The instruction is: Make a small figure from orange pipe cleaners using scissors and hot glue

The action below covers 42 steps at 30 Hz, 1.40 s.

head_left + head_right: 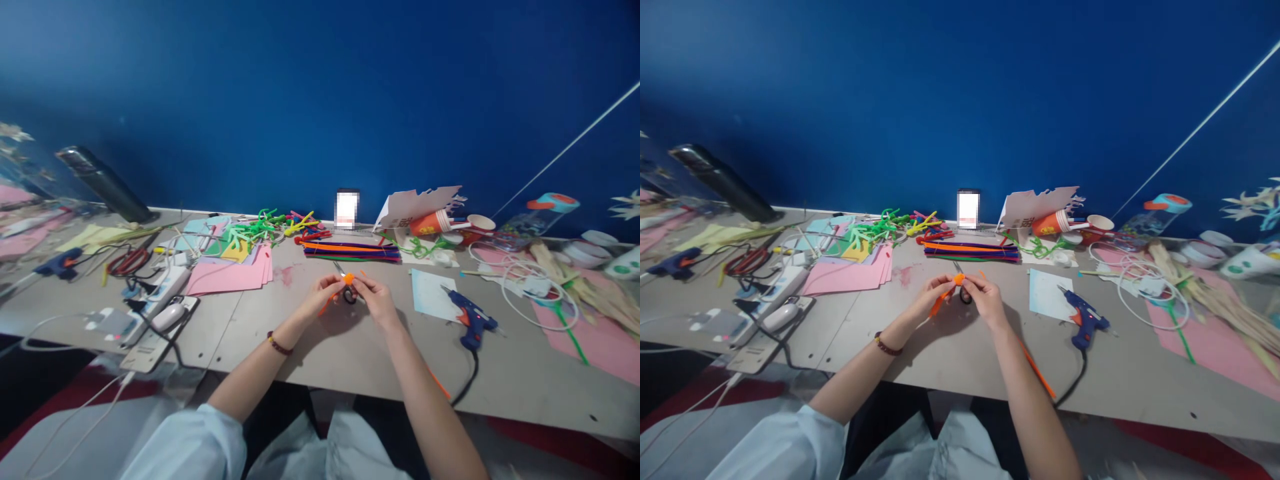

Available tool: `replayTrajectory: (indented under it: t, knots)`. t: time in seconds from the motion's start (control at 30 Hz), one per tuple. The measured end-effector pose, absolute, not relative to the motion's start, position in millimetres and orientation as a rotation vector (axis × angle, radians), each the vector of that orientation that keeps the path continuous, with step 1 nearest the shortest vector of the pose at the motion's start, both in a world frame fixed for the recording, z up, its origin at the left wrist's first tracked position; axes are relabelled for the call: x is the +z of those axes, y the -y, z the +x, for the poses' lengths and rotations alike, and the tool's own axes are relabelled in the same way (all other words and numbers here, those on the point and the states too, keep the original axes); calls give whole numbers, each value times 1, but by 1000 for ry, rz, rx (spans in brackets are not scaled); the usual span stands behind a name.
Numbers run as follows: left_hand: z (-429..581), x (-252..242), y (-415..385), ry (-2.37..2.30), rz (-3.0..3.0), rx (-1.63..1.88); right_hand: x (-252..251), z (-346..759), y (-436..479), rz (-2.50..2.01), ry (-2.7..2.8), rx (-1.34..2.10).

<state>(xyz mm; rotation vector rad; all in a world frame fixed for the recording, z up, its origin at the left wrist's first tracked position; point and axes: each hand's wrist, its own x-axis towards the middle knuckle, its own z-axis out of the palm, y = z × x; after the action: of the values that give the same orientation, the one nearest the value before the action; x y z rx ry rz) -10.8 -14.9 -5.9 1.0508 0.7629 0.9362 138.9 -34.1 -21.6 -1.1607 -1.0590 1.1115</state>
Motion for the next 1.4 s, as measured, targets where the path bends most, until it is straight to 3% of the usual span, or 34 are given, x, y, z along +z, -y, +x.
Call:
replayTrajectory:
  t: [0.43, 1.4]
  knots:
    - [-9, -15, 17, -1063, 1650, 1320, -14, 134, 37, -1154, 1027, 1102]
    - [-12, -20, 19, -922, 1989, 1353, -19, 139, 36, -977, 822, 1400]
